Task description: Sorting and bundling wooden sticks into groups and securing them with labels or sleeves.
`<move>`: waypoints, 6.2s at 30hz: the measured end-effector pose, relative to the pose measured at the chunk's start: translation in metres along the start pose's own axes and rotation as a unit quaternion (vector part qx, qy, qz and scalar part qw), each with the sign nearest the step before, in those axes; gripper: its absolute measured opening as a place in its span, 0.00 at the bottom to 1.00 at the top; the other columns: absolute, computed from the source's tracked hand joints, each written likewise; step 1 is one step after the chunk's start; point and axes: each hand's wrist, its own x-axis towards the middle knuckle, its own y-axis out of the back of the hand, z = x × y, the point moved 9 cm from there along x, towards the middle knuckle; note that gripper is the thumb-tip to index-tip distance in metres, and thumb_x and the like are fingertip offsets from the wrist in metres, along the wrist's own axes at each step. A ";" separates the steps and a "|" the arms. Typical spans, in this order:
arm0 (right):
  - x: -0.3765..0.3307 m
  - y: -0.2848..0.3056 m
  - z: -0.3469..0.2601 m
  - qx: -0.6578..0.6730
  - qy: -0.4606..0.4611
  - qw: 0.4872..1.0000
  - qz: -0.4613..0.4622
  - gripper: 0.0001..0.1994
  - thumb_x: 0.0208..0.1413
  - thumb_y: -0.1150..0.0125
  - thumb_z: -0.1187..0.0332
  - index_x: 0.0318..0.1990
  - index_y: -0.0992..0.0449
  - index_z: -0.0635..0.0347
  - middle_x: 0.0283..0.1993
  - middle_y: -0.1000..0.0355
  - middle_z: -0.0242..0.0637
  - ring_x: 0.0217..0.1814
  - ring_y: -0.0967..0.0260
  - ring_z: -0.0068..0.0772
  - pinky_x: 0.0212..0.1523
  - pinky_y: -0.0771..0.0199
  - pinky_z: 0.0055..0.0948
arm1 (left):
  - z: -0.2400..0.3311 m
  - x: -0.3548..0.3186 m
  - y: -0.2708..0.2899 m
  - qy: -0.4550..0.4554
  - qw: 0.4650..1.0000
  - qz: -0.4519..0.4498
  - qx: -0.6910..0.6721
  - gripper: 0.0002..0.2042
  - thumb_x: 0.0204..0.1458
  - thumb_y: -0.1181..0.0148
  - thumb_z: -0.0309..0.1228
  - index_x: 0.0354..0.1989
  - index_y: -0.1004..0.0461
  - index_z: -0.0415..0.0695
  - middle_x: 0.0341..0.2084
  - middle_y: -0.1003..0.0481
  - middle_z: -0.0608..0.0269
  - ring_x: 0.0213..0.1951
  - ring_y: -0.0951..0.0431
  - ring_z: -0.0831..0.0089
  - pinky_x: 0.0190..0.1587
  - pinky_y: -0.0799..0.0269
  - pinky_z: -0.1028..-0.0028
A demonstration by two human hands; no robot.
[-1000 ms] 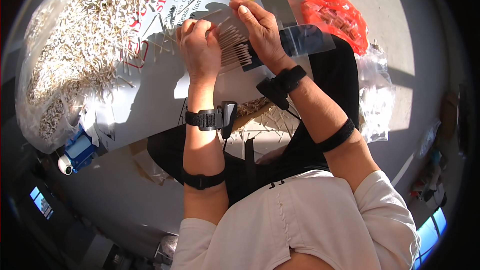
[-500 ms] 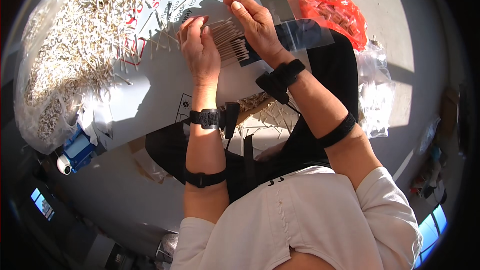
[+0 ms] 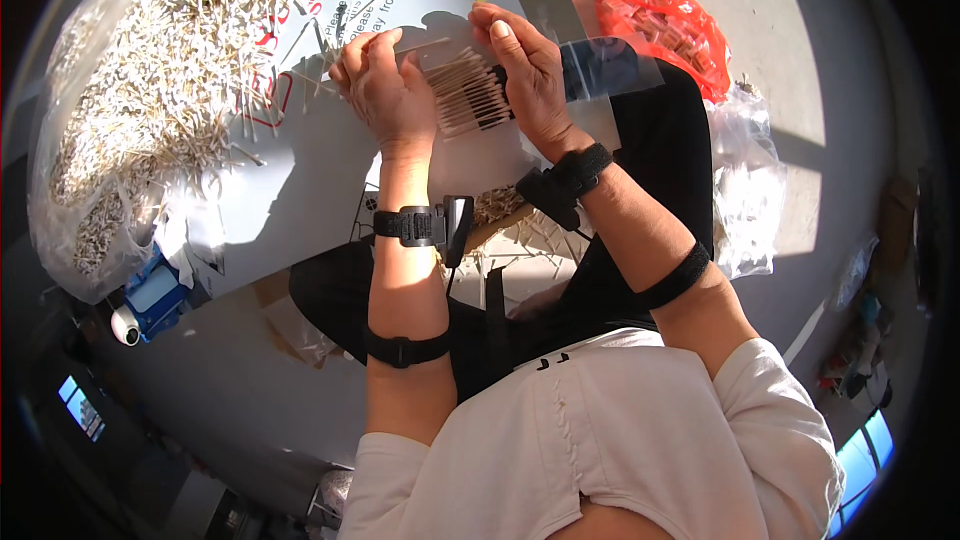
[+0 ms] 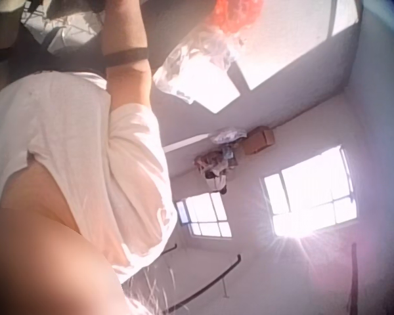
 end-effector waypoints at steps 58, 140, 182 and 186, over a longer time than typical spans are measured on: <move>0.023 -0.012 -0.003 -0.105 0.043 0.991 -0.068 0.12 0.65 0.49 0.73 0.54 0.27 0.65 0.53 0.26 0.37 0.57 0.31 0.28 0.60 0.33 0.23 | 0.008 0.004 -0.024 -0.027 0.993 -0.087 -0.072 0.02 0.49 0.42 0.23 0.29 0.24 0.44 0.40 0.28 0.63 0.47 0.34 0.57 0.55 0.39 0.60; -0.013 0.018 -0.006 0.043 -0.050 0.997 0.030 0.15 0.66 0.49 0.70 0.56 0.29 0.68 0.53 0.27 0.39 0.55 0.29 0.27 0.59 0.31 0.24 | -0.026 -0.055 0.001 0.206 0.840 0.027 -0.502 0.21 0.66 0.56 0.34 0.63 0.39 0.34 0.63 0.38 0.51 0.66 0.41 0.64 0.68 0.47 0.63; -0.062 -0.012 -0.040 -0.428 0.165 0.867 -0.197 0.02 0.48 0.42 0.74 0.28 0.28 0.56 0.32 0.34 0.36 0.36 0.29 0.44 0.33 0.28 0.40 | 0.030 -0.064 0.021 -0.064 0.993 -0.100 -0.026 0.08 0.39 0.40 0.16 0.28 0.24 0.42 0.32 0.28 0.63 0.41 0.28 0.59 0.44 0.36 0.62; -0.062 -0.006 -0.039 -0.411 0.147 0.880 -0.188 0.05 0.48 0.40 0.77 0.32 0.26 0.56 0.34 0.32 0.37 0.37 0.29 0.43 0.35 0.27 0.36 | 0.032 -0.062 0.021 -0.063 0.991 -0.106 -0.048 0.09 0.41 0.42 0.16 0.32 0.25 0.42 0.35 0.28 0.62 0.44 0.28 0.57 0.47 0.35 0.61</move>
